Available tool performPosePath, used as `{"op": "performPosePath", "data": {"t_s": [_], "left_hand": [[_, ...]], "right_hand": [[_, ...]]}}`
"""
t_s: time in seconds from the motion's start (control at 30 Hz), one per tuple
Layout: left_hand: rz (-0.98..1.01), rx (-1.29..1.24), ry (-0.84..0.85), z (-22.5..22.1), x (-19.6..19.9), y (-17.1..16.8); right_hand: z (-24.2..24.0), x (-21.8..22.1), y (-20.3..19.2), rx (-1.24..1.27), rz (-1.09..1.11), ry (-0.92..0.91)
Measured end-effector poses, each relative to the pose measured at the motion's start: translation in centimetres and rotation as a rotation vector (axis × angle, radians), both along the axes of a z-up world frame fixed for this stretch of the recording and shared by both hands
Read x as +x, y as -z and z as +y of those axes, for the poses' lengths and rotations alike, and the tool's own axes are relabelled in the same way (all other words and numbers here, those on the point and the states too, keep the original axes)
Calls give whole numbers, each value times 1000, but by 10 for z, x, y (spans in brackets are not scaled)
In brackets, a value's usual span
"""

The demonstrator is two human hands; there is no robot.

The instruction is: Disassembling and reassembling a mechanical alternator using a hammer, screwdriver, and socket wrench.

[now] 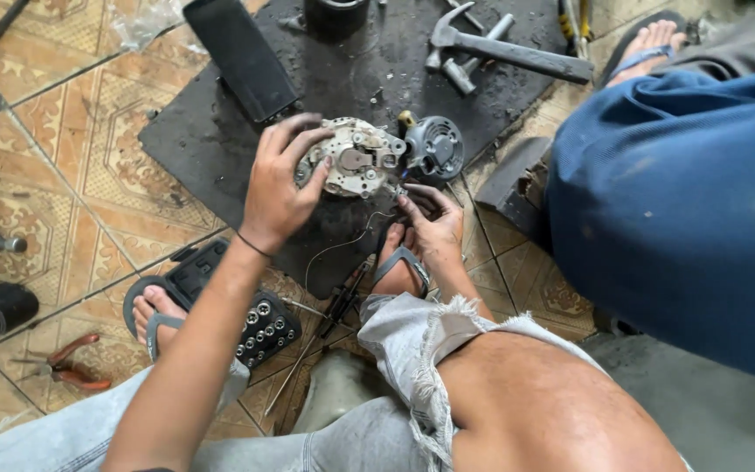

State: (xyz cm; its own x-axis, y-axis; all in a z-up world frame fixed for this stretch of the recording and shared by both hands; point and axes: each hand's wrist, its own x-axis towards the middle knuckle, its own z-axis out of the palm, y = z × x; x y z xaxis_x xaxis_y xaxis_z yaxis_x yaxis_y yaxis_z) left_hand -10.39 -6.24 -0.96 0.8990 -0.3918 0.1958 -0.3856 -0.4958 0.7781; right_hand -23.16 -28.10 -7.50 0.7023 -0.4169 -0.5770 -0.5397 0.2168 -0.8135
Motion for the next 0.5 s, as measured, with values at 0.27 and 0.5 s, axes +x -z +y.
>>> {"op": "performPosePath", "data": {"t_s": [0.27,0.5], "left_hand": [[284,-89,136,21,0,31],[257,-139,128,21,-3,46]], "right_hand": [[15,9,-6,-49,-29,17],[23,18,-16,-164,-68,1]]}}
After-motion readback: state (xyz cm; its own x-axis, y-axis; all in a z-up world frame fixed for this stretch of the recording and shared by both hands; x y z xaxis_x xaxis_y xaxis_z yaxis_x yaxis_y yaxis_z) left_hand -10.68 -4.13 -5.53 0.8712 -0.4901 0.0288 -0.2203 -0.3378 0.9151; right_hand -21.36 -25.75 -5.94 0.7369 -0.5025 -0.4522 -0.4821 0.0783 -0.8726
